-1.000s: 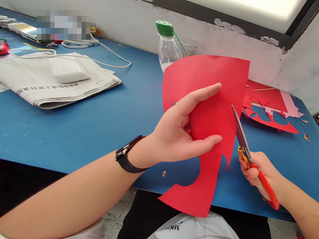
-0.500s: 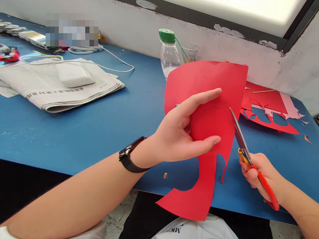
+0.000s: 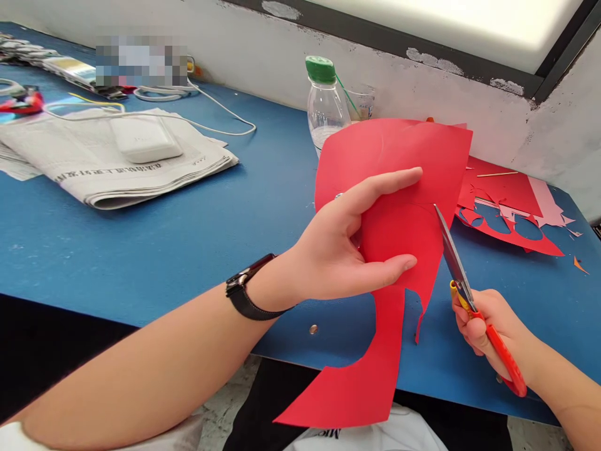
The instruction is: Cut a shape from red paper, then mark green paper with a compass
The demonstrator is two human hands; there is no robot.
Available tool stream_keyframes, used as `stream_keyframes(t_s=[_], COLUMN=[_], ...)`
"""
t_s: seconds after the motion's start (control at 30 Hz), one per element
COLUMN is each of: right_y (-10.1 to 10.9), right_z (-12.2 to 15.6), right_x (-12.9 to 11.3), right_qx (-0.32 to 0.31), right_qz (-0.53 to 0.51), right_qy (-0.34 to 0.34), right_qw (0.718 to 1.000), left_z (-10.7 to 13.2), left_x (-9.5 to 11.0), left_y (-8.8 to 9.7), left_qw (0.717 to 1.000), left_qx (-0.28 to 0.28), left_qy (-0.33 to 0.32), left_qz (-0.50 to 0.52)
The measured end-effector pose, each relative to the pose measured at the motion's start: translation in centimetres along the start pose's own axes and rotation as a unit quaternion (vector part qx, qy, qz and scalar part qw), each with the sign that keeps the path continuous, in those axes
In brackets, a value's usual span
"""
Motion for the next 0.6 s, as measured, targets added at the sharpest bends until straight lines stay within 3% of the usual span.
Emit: stream_keyframes(t_s=[0.6], right_y=[0.01], right_z=[0.00], right_x=[0.26], right_qx=[-0.009], right_qz=[-0.004], right_qy=[-0.007], right_qw=[1.000], left_z=[-0.28], left_x=[-0.91], left_y=[0.28], left_qw=[0.999], left_qx=[-0.041], left_qy=[0.030], left_qz=[-0.001])
Point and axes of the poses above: each hand's wrist, its own z-axis away from the middle knuckle, its own y-axis out of the back of the hand, x = y × z, the point moved 10 cm from there along -z, towards the middle knuckle, and after that the axes turned 15 degrees about -x, right-handed, at the moved point
